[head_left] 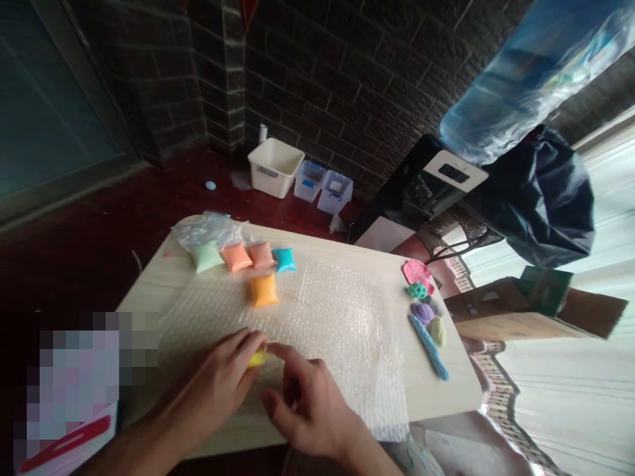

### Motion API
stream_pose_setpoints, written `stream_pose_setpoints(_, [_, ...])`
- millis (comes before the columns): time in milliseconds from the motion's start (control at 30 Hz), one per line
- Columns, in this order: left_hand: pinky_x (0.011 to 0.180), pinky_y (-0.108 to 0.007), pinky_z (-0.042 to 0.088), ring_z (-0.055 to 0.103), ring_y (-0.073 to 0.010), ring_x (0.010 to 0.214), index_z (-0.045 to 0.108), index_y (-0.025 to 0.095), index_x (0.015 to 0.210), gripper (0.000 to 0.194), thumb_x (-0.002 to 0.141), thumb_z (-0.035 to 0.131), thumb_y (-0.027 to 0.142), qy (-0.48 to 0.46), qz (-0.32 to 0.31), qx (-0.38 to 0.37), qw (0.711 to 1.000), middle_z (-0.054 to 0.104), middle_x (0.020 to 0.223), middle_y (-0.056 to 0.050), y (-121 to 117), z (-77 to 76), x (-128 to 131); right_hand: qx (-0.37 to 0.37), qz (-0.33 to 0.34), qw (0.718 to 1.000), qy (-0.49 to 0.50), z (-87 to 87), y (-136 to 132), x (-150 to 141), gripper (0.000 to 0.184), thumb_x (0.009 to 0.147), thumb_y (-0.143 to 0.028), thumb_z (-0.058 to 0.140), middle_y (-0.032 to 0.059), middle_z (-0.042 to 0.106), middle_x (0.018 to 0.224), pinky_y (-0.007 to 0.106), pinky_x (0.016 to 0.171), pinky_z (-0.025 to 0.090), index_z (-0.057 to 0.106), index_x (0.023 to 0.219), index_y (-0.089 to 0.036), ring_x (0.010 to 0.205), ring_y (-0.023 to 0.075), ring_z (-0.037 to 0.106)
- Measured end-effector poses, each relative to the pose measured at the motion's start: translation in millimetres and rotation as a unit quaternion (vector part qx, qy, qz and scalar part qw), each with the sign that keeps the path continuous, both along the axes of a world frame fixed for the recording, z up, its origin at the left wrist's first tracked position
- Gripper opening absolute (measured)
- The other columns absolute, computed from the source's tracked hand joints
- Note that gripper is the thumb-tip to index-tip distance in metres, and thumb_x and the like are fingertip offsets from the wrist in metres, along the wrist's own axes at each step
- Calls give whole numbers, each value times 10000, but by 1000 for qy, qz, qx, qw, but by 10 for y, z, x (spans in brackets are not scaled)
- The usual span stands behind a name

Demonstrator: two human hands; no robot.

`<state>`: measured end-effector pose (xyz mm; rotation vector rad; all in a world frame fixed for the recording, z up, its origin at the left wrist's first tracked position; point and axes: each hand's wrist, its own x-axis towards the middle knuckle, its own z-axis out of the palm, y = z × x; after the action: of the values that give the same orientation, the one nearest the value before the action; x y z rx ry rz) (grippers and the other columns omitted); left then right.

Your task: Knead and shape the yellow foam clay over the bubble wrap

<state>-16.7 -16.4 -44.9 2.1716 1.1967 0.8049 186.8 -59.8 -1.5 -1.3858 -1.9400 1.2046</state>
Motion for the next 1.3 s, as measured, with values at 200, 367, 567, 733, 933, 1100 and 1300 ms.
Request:
stream_pose_setpoints(200, [867,-310,627,742,-219,936,665,254,1133,412,841,506,12,44,-4,41,998,753,1038,-54,-24,141,19,5,-44,999,16,33,-16,26,495,969,-356,628,-54,549,653,255,558,402,581,1439,-211,560,132,503])
stream_pose_setpoints(367, [890,-363,622,719,-238,988,591,242,1202,513,795,470,-46,53,-33,47,997,719,1100,-66,-22,197,16,-32,-22,994,101,60,-13,76,559,979,-486,635,-44,553,674,268,578,405,604,1468,-217,596,138,508])
stream_pose_setpoints(567, [930,-416,619,704,-256,1035,562,239,1275,525,856,450,-57,52,-34,45,997,691,1142,-80,-25,184,25,-11,-33,999,-8,71,-23,-2,533,1011,-344,590,-52,567,639,279,579,414,539,1530,-233,545,134,531])
stream_pose_setpoints(733, [936,-409,615,690,-249,1038,571,250,1263,591,796,448,-90,50,-40,28,998,688,1128,-63,-34,193,42,0,-15,999,-51,36,-56,-19,627,980,-322,612,-25,638,667,310,602,429,471,1581,-213,572,162,579])
stream_pose_setpoints(933, [1001,-477,562,636,-291,1127,547,204,1337,625,753,546,-20,45,-54,-28,997,684,1187,-95,-29,323,43,-7,25,999,-19,3,-90,60,618,959,-347,655,16,690,783,335,674,488,514,1553,-257,700,195,630])
stream_pose_setpoints(1100, [887,-420,525,654,-261,955,626,194,934,235,771,582,30,81,-79,-85,990,705,935,-51,-24,273,38,14,83,992,-95,-10,-95,-33,540,922,-250,637,41,727,894,360,741,488,586,1459,-240,738,200,647])
stream_pose_setpoints(1300, [782,-397,465,645,-265,833,527,214,837,254,690,584,16,134,-57,-76,986,683,822,-28,-22,267,47,13,42,992,-114,-25,-106,-120,389,974,-315,591,15,710,752,338,715,482,630,1352,-232,688,198,653])
